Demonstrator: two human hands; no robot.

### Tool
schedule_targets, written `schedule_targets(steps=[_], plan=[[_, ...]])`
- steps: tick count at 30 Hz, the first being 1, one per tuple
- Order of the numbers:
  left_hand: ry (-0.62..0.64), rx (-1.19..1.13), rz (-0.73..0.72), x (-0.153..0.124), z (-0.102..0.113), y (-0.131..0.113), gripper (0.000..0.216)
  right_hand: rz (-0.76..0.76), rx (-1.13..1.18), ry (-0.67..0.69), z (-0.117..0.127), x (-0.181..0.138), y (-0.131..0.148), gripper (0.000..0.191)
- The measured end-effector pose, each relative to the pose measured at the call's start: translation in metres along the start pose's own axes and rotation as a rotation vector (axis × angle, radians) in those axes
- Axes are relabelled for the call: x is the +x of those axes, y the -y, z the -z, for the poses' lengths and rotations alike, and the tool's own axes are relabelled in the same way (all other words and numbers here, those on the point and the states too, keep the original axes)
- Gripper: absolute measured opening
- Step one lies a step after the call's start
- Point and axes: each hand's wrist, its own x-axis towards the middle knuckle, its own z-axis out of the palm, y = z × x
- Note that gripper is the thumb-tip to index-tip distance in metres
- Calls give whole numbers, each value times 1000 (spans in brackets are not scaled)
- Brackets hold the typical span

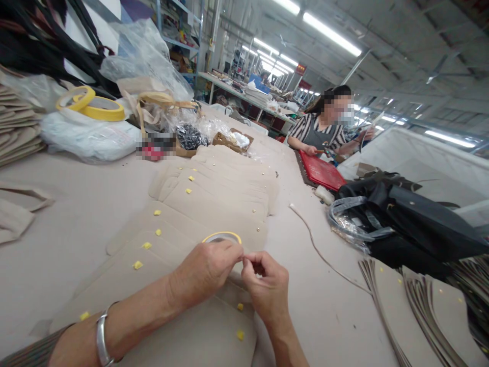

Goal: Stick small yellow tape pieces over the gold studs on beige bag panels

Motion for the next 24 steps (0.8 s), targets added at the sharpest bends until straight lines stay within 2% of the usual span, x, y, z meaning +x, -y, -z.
schedule_targets(steps=[3,6,8,11,14,20,24], plan=[[-100,48,-80,3,-3,-1,27,-298,208,9,1,8,-2,13],[-140,90,-113,5,-5,1,26,-467,287,-33,6,18,-17,17],[-121,182,-93,8,-8,7,23,-547,316,-4,11,23,-31,21],[-6,351,-21,13,-15,20,17,-589,367,78,14,24,-50,30],[119,397,52,14,-22,29,11,-606,389,122,12,22,-60,35],[201,264,71,4,-23,29,12,-654,363,204,12,24,-65,34],[226,227,69,1,-22,29,13,-626,272,301,14,24,-64,30]])
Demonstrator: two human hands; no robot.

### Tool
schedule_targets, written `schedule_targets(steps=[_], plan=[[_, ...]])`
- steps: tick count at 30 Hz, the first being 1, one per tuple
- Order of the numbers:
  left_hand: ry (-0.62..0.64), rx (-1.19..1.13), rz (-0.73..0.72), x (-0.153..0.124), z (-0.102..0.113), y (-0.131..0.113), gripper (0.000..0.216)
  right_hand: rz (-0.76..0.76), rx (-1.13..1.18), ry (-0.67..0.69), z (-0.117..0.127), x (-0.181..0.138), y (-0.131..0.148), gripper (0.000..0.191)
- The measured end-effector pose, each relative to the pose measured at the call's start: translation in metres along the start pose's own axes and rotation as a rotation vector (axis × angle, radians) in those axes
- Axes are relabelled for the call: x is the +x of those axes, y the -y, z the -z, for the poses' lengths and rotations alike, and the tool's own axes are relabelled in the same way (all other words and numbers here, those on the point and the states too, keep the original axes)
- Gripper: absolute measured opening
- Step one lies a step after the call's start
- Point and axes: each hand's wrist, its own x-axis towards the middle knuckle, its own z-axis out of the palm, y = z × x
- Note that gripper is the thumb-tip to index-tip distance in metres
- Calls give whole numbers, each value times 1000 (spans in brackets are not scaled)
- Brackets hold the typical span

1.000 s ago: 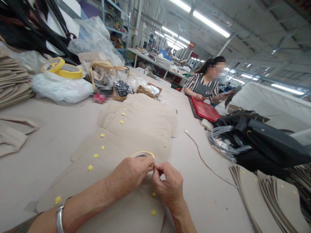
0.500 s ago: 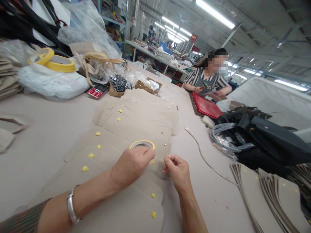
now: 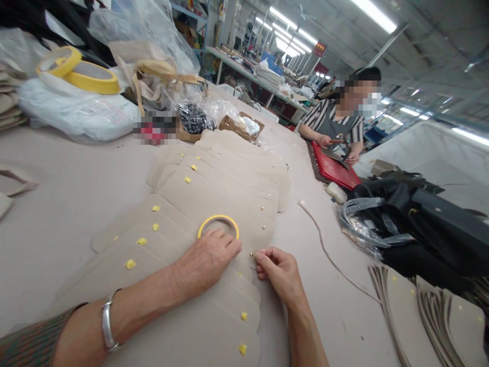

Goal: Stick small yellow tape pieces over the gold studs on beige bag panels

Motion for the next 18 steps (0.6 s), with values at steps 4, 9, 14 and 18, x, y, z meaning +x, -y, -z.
schedule_targets(steps=[4,9,14,18], plan=[[8,-2,6,3,-2,1,13,117,-257,-30,-5,-4,5,25],[-1,-24,8,2,-4,2,11,295,-493,-89,-15,-7,12,23],[0,-15,9,1,-3,2,12,382,-602,-155,-18,-6,5,18],[-4,-2,11,1,-1,2,12,339,-536,-229,-12,-11,-3,20]])
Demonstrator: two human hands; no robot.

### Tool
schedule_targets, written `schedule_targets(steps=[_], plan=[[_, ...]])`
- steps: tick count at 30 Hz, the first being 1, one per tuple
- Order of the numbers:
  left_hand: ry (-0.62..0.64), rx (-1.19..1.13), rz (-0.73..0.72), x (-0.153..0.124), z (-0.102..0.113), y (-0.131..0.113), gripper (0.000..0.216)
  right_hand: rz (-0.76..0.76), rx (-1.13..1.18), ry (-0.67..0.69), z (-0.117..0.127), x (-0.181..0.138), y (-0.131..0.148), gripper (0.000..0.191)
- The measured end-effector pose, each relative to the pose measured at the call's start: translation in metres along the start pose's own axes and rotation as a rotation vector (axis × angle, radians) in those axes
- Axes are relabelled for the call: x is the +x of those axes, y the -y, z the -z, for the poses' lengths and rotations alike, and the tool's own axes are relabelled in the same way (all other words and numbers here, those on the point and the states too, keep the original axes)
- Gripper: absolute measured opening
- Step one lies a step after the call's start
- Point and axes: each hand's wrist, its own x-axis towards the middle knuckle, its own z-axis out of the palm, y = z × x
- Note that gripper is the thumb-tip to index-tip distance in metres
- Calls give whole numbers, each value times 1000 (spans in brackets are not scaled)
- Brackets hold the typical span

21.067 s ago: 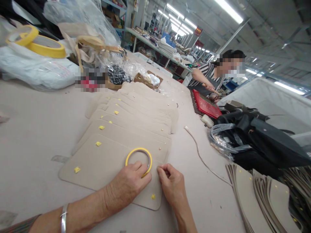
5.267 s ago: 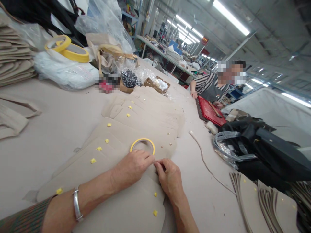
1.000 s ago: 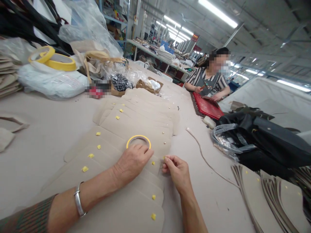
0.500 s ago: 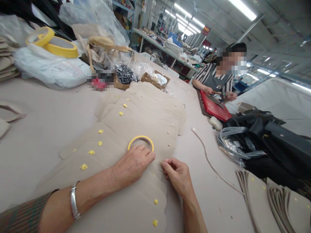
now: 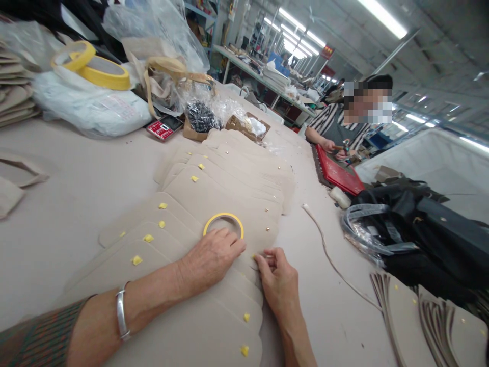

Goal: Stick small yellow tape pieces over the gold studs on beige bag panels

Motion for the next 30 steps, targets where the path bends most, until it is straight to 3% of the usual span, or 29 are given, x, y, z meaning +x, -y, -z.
schedule_targets(steps=[3,7,13,21,26,30], plan=[[19,-12,7,1,3,0,13,52,24,31,2,-7,-1,21],[37,-30,-6,2,4,1,12,142,-80,-33,-4,-9,4,23],[-19,-50,-52,1,5,2,13,90,-166,-2,-10,4,16,23],[-266,-303,-111,-1,19,7,28,53,-18,276,11,-3,18,22],[-279,-294,-77,-6,16,0,44,252,263,-34,12,-9,22,15],[-246,-240,-111,-7,16,-8,38,507,252,-116,12,-8,31,21]])
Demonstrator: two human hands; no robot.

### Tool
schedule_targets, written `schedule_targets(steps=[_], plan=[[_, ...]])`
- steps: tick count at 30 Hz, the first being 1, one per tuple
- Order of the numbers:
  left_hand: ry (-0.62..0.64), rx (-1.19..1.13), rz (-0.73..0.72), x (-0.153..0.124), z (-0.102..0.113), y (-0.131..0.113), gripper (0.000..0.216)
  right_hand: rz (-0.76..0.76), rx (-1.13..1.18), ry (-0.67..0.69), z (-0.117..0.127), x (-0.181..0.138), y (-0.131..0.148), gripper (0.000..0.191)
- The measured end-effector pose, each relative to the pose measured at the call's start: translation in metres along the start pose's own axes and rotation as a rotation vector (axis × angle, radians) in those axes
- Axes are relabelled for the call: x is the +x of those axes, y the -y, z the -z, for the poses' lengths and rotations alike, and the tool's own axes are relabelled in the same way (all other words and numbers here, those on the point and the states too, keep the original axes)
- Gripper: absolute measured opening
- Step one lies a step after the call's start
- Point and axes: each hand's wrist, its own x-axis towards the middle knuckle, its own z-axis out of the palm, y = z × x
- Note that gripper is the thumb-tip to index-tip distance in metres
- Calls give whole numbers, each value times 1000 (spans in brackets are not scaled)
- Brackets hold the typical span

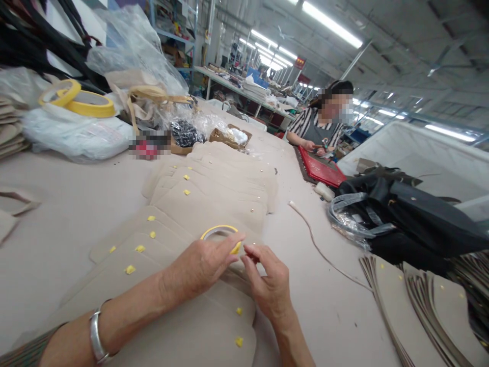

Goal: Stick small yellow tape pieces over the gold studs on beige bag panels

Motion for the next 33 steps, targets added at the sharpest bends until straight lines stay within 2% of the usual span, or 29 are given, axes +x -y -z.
schedule_targets(steps=[3,6,8,11,14,17,21,24,27,30,33], plan=[[24,-11,-43,0,-2,-4,36,99,-49,43,0,2,4,19],[59,-62,-68,-2,-4,-7,38,130,-116,48,-2,-1,6,20],[103,-86,-35,-2,-3,-11,34,129,-175,25,-4,-4,6,20],[147,-61,69,1,1,-16,15,111,-247,-42,-7,-8,5,18],[141,-10,99,5,3,-17,15,69,-250,-86,-10,-10,5,17],[65,56,40,10,1,-18,20,-108,-148,-117,-12,-7,8,15],[-66,124,-93,15,-2,-23,25,-559,216,-186,-9,1,3,16],[-62,172,-123,18,-6,-21,21,-782,378,-224,-1,5,-15,25],[65,301,-44,19,-13,-10,16,-852,437,-184,5,4,-35,34],[231,391,-10,19,-20,2,13,-834,414,-125,5,1,-47,37],[306,389,-6,19,-24,6,9,-805,338,-78,1,2,-48,35]])
